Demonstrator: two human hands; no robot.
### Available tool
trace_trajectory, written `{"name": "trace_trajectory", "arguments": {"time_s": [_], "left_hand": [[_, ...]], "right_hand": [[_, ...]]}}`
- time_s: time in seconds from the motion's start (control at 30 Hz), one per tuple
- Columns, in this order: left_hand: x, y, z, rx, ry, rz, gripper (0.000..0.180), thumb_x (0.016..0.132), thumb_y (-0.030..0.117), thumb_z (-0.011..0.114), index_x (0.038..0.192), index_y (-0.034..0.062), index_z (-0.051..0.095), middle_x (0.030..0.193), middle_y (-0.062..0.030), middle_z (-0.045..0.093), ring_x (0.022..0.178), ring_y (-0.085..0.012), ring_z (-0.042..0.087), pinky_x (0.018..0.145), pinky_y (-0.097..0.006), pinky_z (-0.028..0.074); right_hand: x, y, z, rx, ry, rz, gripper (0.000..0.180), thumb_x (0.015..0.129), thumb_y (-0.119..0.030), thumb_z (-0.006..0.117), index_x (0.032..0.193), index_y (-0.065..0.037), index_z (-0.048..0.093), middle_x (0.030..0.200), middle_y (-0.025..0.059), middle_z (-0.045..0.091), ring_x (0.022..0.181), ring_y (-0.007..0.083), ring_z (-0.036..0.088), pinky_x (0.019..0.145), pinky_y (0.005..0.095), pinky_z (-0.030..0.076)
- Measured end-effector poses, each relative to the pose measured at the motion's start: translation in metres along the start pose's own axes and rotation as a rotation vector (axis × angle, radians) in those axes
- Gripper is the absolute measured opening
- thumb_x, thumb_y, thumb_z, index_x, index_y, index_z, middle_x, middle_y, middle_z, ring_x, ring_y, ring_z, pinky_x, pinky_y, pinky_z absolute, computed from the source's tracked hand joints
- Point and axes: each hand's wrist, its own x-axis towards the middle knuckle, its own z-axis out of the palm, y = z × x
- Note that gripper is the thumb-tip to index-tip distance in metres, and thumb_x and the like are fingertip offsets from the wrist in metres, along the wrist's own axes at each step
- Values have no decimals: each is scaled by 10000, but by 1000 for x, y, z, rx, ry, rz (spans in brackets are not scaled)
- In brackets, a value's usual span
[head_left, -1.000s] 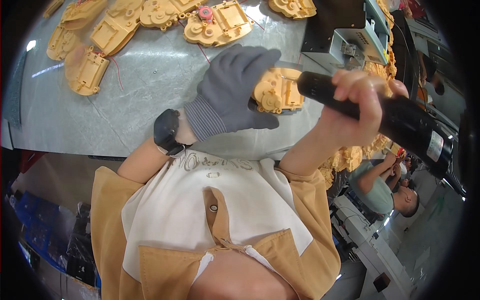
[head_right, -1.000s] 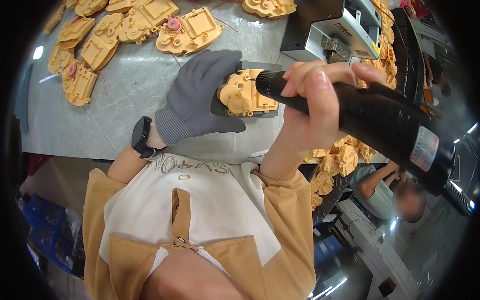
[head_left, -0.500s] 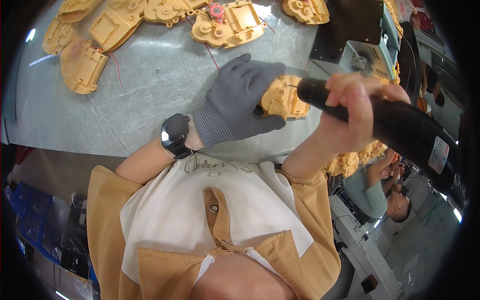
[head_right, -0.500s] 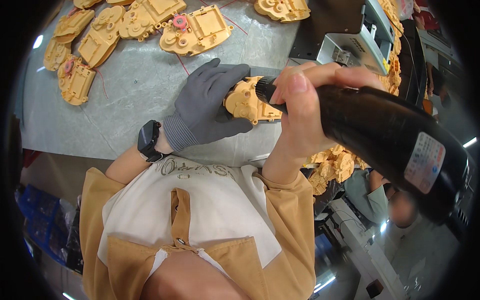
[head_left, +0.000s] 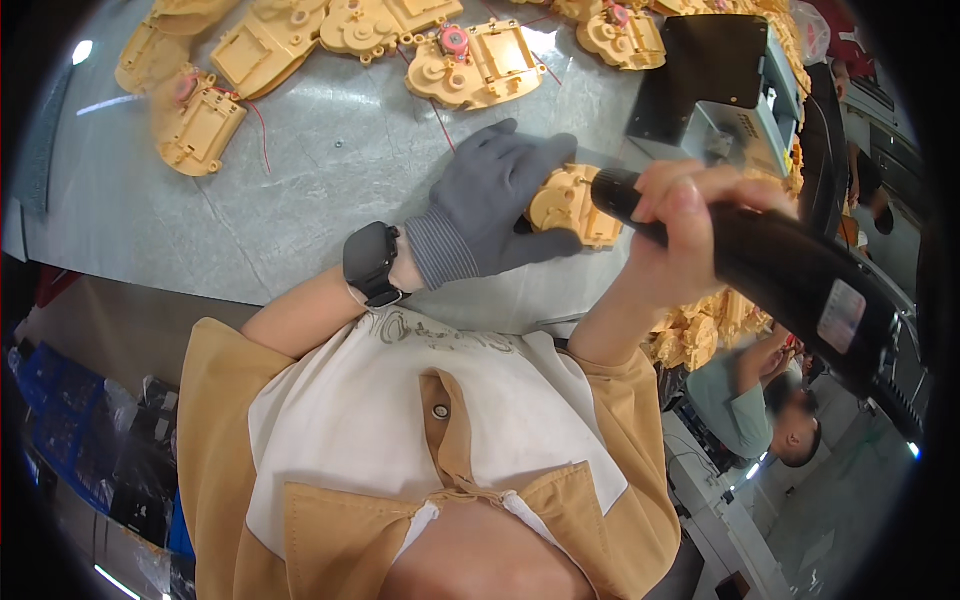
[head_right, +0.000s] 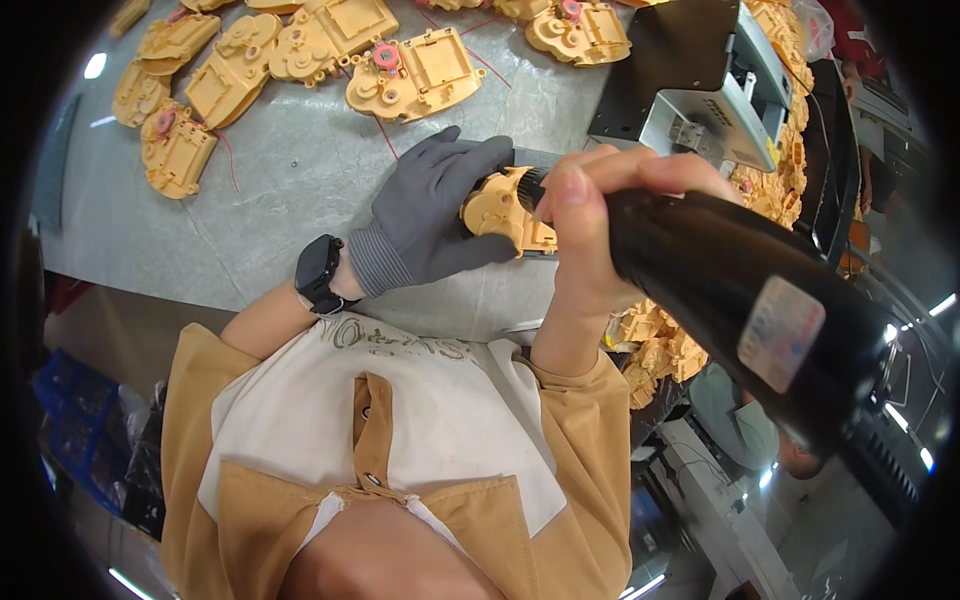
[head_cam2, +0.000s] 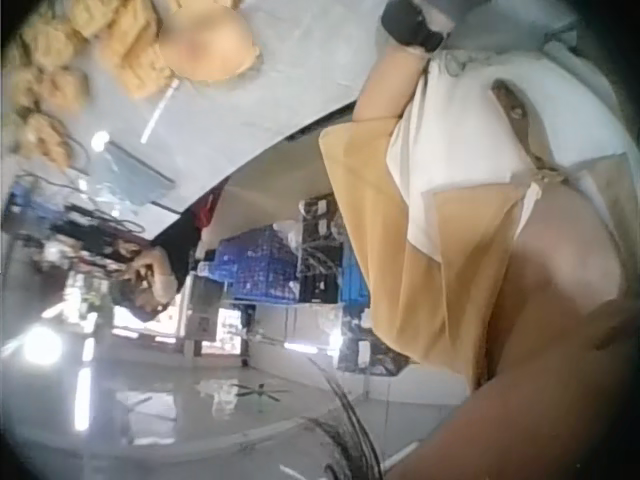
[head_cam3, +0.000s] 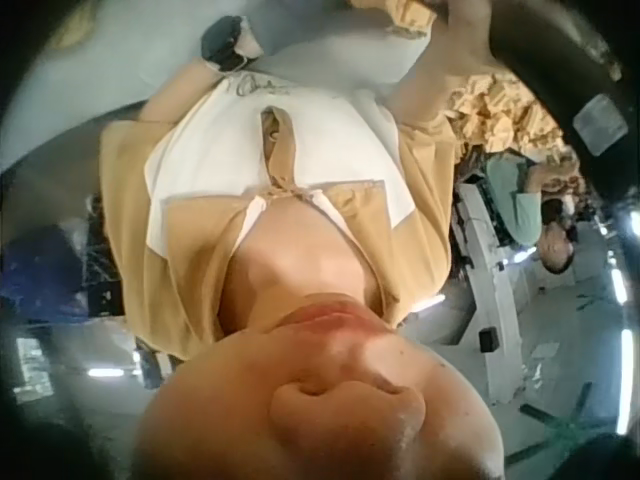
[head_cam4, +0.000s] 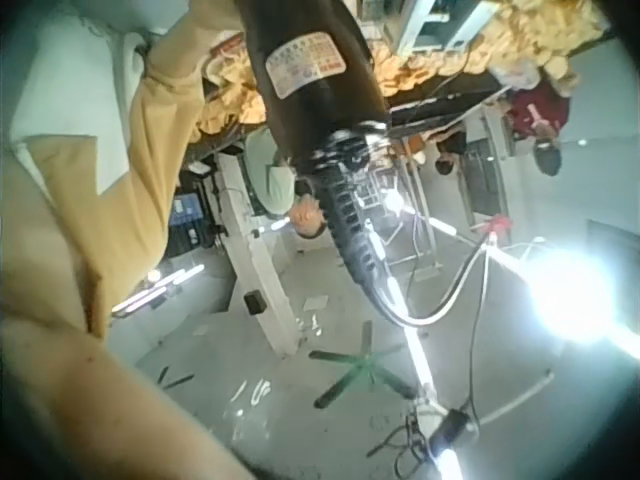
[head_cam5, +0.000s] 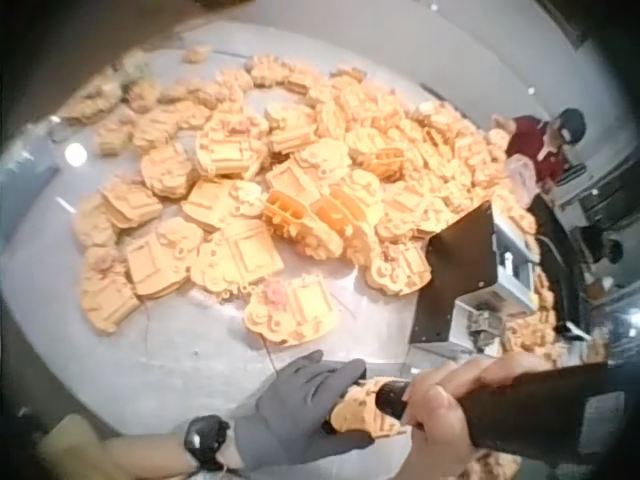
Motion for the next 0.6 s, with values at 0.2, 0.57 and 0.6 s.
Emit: {"name": "trace_trajectory", "arguments": {"time_s": [0.2, 0.57, 0.6], "left_hand": [[11, 5, 4, 4, -51, -116, 692, 731, 431, 640, 1249, 34, 410, 989, -146, 598, 942, -300, 556, 918, -413, 405], [-8, 45, -18, -326, 169, 237, 651, 618, -135, 589, 1214, 104, 483, 1053, -71, 514, 921, -210, 521, 803, -311, 436], [-15, 47, -18, -296, 197, 249, 648, 608, -140, 586, 1202, 103, 495, 1051, -71, 514, 921, -217, 517, 799, -314, 433]], "right_hand": [[-12, -62, -58, 387, -85, -263, 199, 729, -41, 556, 922, -24, 511, 618, 58, 538, 464, 161, 464, 470, 254, 376], [-12, -184, -37, 655, -1084, -365, 170, 827, -102, 475, 897, 15, 577, 768, 159, 602, 642, 289, 595, 532, 422, 499], [-19, -178, -45, 683, -1103, -392, 169, 826, -101, 475, 895, 14, 577, 766, 158, 602, 640, 289, 595, 530, 421, 499]]}}
